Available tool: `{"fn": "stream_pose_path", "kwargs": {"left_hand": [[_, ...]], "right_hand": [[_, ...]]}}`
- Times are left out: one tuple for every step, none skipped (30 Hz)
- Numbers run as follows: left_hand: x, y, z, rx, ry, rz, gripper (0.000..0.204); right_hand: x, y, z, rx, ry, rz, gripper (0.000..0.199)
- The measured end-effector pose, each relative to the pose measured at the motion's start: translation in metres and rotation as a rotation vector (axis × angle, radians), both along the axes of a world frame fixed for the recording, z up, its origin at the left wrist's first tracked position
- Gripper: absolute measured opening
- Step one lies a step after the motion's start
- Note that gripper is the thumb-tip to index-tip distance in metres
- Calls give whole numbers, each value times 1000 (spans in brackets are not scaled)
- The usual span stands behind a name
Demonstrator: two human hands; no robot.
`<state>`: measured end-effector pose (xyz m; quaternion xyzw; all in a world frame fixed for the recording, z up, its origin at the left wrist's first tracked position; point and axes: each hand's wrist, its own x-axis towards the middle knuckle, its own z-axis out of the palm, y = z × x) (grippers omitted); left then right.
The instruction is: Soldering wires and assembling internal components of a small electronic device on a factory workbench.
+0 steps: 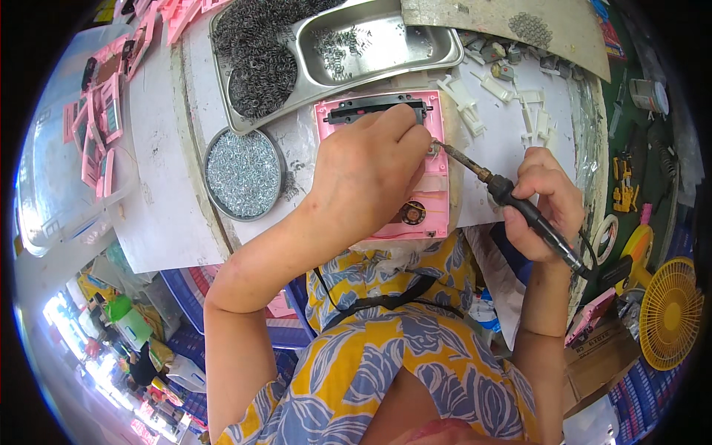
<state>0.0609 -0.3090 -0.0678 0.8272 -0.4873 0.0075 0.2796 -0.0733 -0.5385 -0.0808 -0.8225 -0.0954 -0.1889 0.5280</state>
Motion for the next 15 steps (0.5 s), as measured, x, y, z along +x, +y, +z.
{"fn": "stream_pose_path", "kwargs": {"left_hand": [[0,0,-1,-1,-3,0,16],[0,0,-1,-3,-6,0,17],[0,0,-2,-4,-8,0,17],[0,0,-2,2,-8,-1,17],[0,0,-2,9,-7,-3,17],[0,0,-2,15,-6,-4,18],[0,0,-2,12,-5,-3,18],[0,-1,-3,9,-4,-2,18],[0,-1,-3,7,-2,-1,18],[0,-1,-2,9,-7,1,18],[0,-1,-2,11,-12,3,17],[0,-1,-1,14,-17,4,17],[-1,-1,-1,30,-13,6,17],[-1,-1,0,46,-10,8,17],[-1,-1,0,62,-6,9,17]], "right_hand": [[1,1,1,-34,-10,6,26],[2,2,1,-87,-55,10,27],[3,3,1,-141,-101,14,28],[4,4,1,-195,-147,17,29],[5,6,3,-212,-147,18,29],[5,8,7,-230,-147,19,29],[5,9,9,-246,-148,19,29],[4,11,9,-257,-154,20,30],[4,12,10,-269,-159,21,30],[4,12,10,-282,-165,22,30],[3,12,10,-285,-168,24,30],[3,12,10,-289,-172,26,31],[3,12,10,-292,-175,28,31],[3,12,9,-282,-176,25,30],[3,11,9,-272,-177,20,30]]}}
